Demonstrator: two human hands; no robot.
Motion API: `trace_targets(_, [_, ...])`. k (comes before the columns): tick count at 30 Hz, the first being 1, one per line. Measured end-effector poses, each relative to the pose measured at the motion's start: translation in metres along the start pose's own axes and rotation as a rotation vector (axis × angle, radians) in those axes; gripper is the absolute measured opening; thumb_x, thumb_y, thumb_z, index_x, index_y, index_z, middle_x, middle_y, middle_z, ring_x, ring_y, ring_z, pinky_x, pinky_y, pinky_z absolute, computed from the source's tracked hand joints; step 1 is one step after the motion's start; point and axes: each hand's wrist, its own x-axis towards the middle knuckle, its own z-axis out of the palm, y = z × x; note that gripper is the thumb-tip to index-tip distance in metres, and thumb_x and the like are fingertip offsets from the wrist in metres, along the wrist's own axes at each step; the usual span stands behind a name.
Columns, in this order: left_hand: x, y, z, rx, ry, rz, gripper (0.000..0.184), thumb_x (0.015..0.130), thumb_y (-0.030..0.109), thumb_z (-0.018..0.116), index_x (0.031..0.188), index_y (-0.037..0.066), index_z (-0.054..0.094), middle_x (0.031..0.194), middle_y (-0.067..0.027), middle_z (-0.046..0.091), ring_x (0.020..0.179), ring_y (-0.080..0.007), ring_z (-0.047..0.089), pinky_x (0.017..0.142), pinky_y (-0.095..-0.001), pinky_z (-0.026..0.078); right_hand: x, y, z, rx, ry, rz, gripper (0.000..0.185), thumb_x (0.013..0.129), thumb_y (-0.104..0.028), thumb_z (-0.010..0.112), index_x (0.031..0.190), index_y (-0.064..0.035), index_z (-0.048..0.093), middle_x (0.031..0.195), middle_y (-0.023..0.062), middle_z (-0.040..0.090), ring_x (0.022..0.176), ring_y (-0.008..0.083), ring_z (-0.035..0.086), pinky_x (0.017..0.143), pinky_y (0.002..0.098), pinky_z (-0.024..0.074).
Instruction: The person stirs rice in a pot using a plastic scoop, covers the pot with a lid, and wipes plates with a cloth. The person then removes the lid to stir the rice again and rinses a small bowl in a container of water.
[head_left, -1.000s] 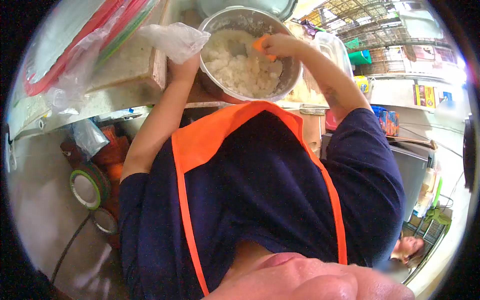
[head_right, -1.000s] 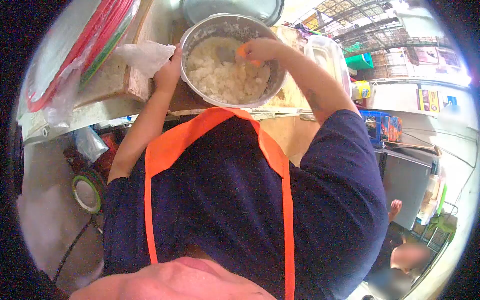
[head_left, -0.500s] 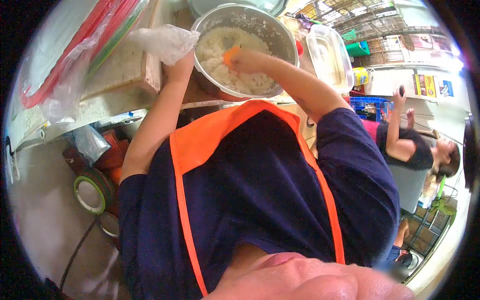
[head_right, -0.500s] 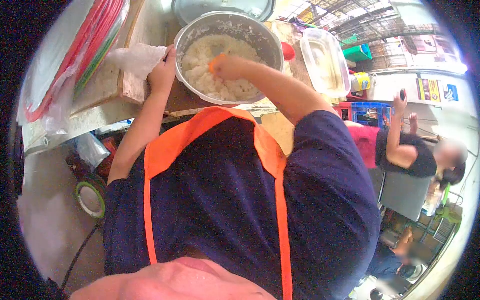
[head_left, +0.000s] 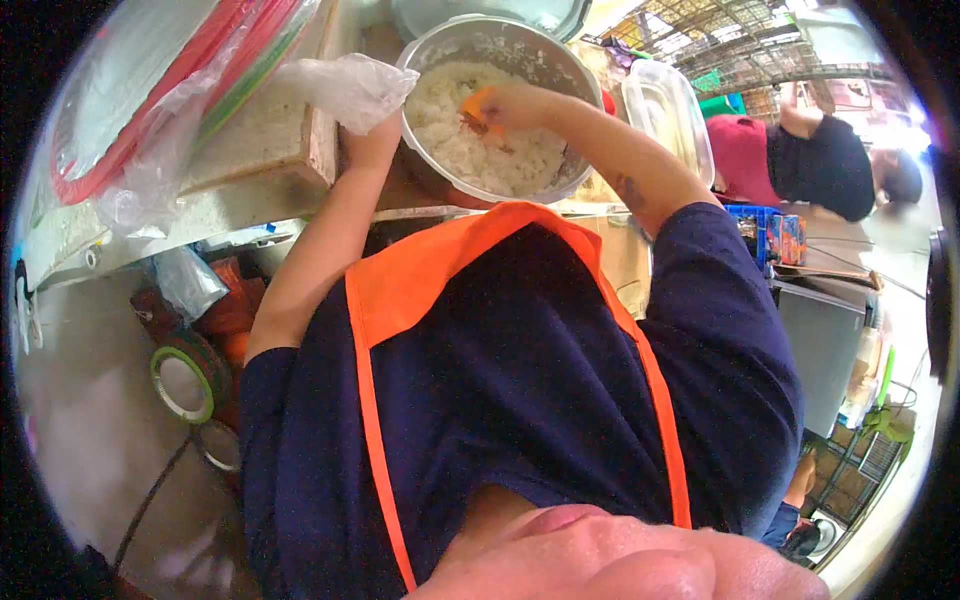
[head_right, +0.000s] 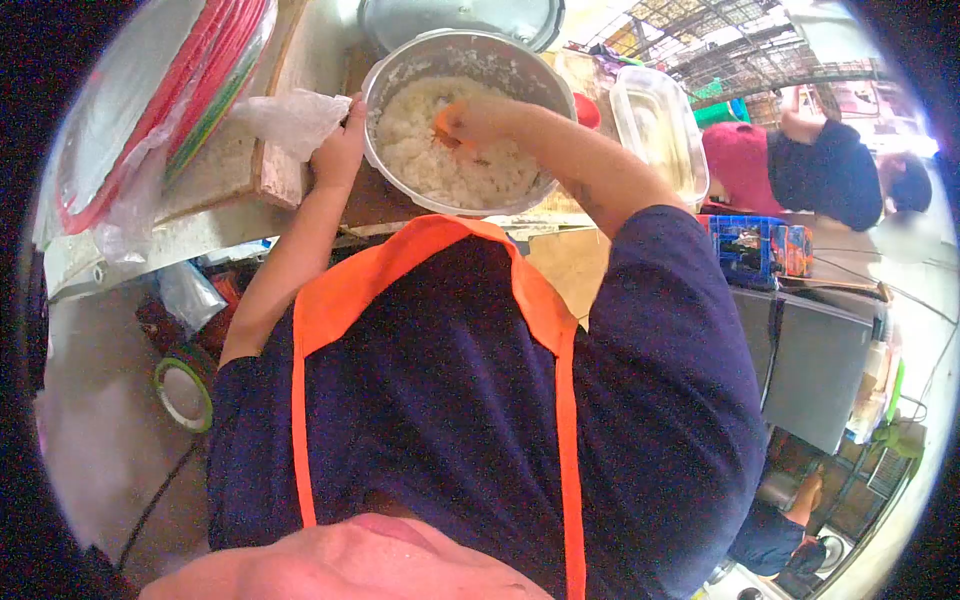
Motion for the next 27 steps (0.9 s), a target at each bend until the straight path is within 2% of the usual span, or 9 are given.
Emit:
trace_targets(6, [0.002, 0.009, -0.005, -0.060, 0.100, 0.023, 0.043, 0.083, 0.046, 0.048, 0.090, 0.008, 0.065, 0.086, -0.0141, 0.063, 0.078, -0.0324, 0.058, 0.070, -0.0408, 0.044, 0.022, 0.041, 0.026, 0.310, 0.149, 0.267, 0.027, 0.080, -0.028, 0.048, 0.092, -0.0081, 0.061, 0.086, 0.0140, 0.062, 0.080, 0.0267, 0.059, 0.072, 0.0375, 0.0444])
trace_targets(9, [0.000, -0.001, 0.006, 0.053, 0.119, 0.005, 0.044, 0.083, 0.046, 0.048, 0.086, 0.006, 0.065, 0.084, -0.0149, 0.063, 0.075, -0.0333, 0.058, 0.068, -0.0414, 0.044, 0.033, 0.012, 0.045, -0.088, 0.267, 0.264, 0.028, 0.080, -0.028, 0.046, 0.095, -0.0090, 0.061, 0.085, 0.0132, 0.063, 0.080, 0.0246, 0.060, 0.071, 0.0362, 0.0448])
trace_targets(11, [-0.004, -0.004, 0.009, 0.057, 0.101, -0.011, 0.043, 0.083, 0.045, 0.048, 0.085, 0.005, 0.065, 0.083, -0.0148, 0.063, 0.074, -0.0336, 0.058, 0.068, -0.0412, 0.044, 0.026, -0.003, 0.023, 0.294, 0.270, 0.150, 0.027, 0.078, -0.026, 0.048, 0.094, -0.0093, 0.062, 0.085, 0.0123, 0.063, 0.079, 0.0237, 0.060, 0.073, 0.0355, 0.0452])
trace_targets(15, [-0.001, -0.004, 0.010, -0.091, 0.101, -0.051, 0.047, 0.083, 0.048, 0.046, 0.085, 0.005, 0.065, 0.084, -0.0153, 0.063, 0.076, -0.0343, 0.059, 0.069, -0.0414, 0.045, 0.010, 0.027, -0.008, 0.464, 0.400, 0.178, 0.027, 0.077, -0.027, 0.050, 0.093, -0.0096, 0.063, 0.087, 0.0110, 0.063, 0.082, 0.0227, 0.059, 0.074, 0.0354, 0.0444])
trace_targets(18, [0.000, -0.005, 0.010, -0.127, 0.146, 0.042, 0.049, 0.083, 0.049, 0.045, 0.086, 0.005, 0.065, 0.085, -0.0152, 0.063, 0.079, -0.0346, 0.058, 0.071, -0.0415, 0.044, 0.020, 0.027, 0.015, 0.008, -0.046, 0.356, 0.027, 0.077, -0.028, 0.050, 0.094, -0.0090, 0.062, 0.088, 0.0107, 0.062, 0.082, 0.0224, 0.059, 0.075, 0.0341, 0.0439])
trace_targets(22, [-0.004, -0.015, 0.020, -0.106, 0.068, -0.073, 0.056, 0.084, 0.054, 0.039, 0.090, 0.003, 0.064, 0.093, -0.0176, 0.062, 0.090, -0.0354, 0.056, 0.078, -0.0389, 0.042, 0.046, 0.009, 0.035, 0.354, 0.378, 0.240, 0.027, 0.073, -0.028, 0.056, 0.089, -0.0073, 0.064, 0.080, 0.0098, 0.063, 0.068, 0.0244, 0.060, 0.067, 0.0339, 0.0465])
trace_targets(24, [-0.006, -0.010, 0.015, -0.098, 0.022, -0.110, 0.059, 0.084, 0.056, 0.037, 0.092, 0.003, 0.064, 0.096, -0.0186, 0.061, 0.094, -0.0357, 0.055, 0.080, -0.0380, 0.041, 0.043, 0.027, 0.002, 1.010, 0.431, 0.332, 0.028, 0.072, -0.026, 0.056, 0.088, -0.0052, 0.063, 0.081, 0.0116, 0.062, 0.066, 0.0267, 0.060, 0.064, 0.0363, 0.0468])
trace_targets(25, [-0.002, 0.002, 0.003, -0.120, 0.041, -0.087, 0.061, 0.084, 0.057, 0.035, 0.093, 0.003, 0.063, 0.097, -0.0193, 0.060, 0.094, -0.0361, 0.055, 0.081, -0.0376, 0.041, 0.043, 0.044, -0.001, 1.016, 0.436, 0.332, 0.028, 0.072, -0.026, 0.056, 0.088, -0.0052, 0.063, 0.081, 0.0116, 0.062, 0.066, 0.0267, 0.060, 0.064, 0.0363, 0.0468])
trace_targets(27, [0.002, 0.007, -0.003, -0.145, 0.064, -0.056, 0.063, 0.084, 0.058, 0.033, 0.094, 0.003, 0.063, 0.098, -0.0201, 0.060, 0.095, -0.0364, 0.054, 0.081, -0.0372, 0.042, 0.041, 0.068, 0.014, 0.329, 0.027, 0.445, 0.028, 0.073, -0.024, 0.054, 0.089, -0.0029, 0.062, 0.081, 0.0125, 0.062, 0.067, 0.0257, 0.060, 0.064, 0.0358, 0.0470])
